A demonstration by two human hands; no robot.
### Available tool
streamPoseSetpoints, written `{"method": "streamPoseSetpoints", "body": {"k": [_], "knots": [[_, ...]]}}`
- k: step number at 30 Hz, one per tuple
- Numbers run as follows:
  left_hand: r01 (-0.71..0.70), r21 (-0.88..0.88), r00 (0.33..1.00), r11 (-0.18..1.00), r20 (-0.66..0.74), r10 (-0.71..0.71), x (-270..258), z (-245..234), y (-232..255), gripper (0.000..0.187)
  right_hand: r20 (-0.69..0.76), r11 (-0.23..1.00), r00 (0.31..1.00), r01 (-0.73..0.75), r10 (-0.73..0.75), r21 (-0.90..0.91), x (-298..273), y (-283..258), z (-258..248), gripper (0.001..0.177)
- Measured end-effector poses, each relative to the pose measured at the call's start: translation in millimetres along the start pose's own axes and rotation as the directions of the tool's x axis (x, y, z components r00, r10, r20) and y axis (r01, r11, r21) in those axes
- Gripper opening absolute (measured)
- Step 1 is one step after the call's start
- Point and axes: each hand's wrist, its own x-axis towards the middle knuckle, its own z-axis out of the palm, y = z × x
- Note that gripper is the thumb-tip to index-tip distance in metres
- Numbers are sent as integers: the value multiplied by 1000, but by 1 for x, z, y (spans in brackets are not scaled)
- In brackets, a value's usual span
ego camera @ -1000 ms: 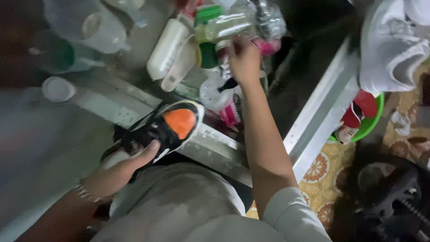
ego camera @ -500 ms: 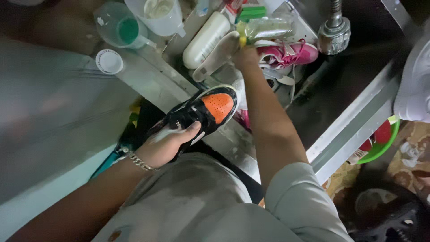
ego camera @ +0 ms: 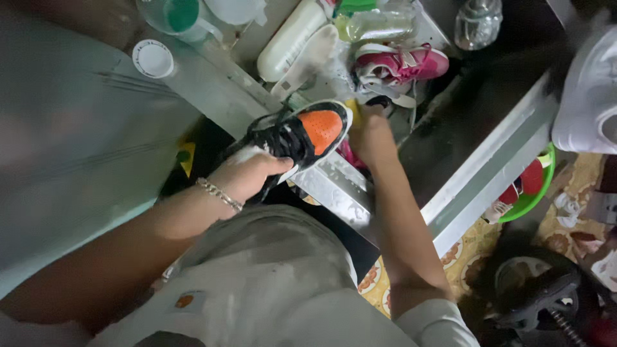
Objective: The person cleans a pair of sneakers by scrubbing the soles and sides with brushes and sponges, applying soap, and rinsing them under a faucet in a sink.
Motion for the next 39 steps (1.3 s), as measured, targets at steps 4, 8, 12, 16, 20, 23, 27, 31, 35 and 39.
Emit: {"method": "streamPoseSetpoints", "body": {"k": [4,8,12,16,20,23,27,31,35,39], "knots": [[-35,-126,999,991,-13,34,-15,5,15,44,69,402,741,436,-668,-805,66,89,103,7],[-36,-151,999,988,-33,31,-23,5,12,44,-187,809,831,416,-523,-414,56,69,62,24],[39,-663,998,748,60,1,-11,1,17,24,-311,911,930,290,-196,293,5,68,24,50],[73,-794,987,603,143,69,-9,11,21,23,-573,729,813,454,-104,513,-80,43,2,36],[190,-929,953,318,253,169,-10,34,31,40,-770,706,541,687,-339,173,-145,-13,-6,52],[247,-917,925,313,319,204,18,63,20,50,-768,725,460,689,-445,-7,-154,-13,16,52],[253,-908,863,334,368,347,-4,68,39,52,-738,601,430,798,-520,41,-190,-48,40,39],[222,-872,908,436,348,232,-4,65,56,52,-783,620,231,748,-577,-236,-130,22,34,34],[253,-872,882,420,386,272,-17,69,65,62,-802,613,308,785,-511,-90,-152,-15,21,37],[271,-820,863,505,440,250,-46,57,94,67,-742,542,276,829,-611,-138,-150,-14,37,37]]}}
